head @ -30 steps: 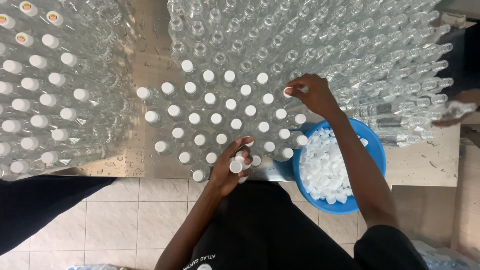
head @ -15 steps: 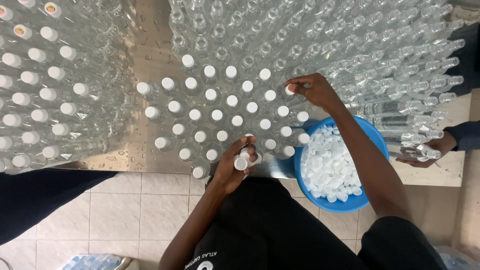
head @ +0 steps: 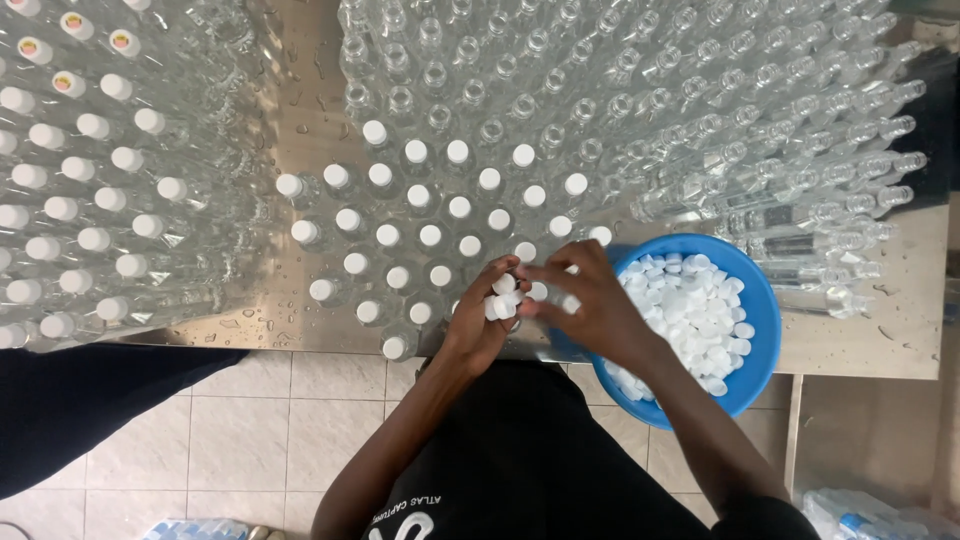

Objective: The person stands at a stainless steel table and screws white plastic caps onto rows of clear plastic bottles. They pick up caps from a blue basin and secure them onto the bottle openings by hand, working systematically across the table.

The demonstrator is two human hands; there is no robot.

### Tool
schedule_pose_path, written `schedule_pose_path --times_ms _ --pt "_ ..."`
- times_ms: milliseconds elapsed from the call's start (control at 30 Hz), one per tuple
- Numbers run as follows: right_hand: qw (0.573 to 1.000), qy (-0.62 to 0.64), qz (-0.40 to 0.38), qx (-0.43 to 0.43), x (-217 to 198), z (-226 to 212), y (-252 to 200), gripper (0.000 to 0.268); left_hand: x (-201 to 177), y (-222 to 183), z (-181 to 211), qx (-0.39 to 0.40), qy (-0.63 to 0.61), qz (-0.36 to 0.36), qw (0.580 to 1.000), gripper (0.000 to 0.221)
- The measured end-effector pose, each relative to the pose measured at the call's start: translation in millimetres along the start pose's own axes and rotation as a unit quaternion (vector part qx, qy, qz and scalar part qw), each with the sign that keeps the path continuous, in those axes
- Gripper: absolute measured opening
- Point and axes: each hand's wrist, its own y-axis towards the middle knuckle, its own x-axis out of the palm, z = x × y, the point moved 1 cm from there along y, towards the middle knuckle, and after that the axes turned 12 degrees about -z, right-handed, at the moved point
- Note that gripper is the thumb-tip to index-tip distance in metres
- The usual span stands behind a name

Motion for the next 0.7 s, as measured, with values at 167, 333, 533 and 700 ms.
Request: schedule_pose_path --times_ms 167,333,533,700 --pt "0.992 -0.103 -0.03 -0.069 15.9 -12.9 -12.4 0.038 -5.3 13.9 -19.3 -0.025 0.017 0.007 1.0 0.04" --pt "0.972 0.213 -0.071 0.065 -29.4 -34.8 -16.6 0.039 6.0 8.2 -11.6 -0.052 0.023 0.035 0.998 0.04" --pt "0.98 0.187 -0.045 0.056 -39.6 -54.2 -22.5 0.041 -13.2 23.7 -27.9 -0.074 0.004 0.004 0.997 0.033" --pt "0.982 0.143 0.083 0.093 -34.6 31.7 -26.8 0.042 -10.4 27.2 -26.0 -0.066 -0.026 -0.021 0.997 0.029"
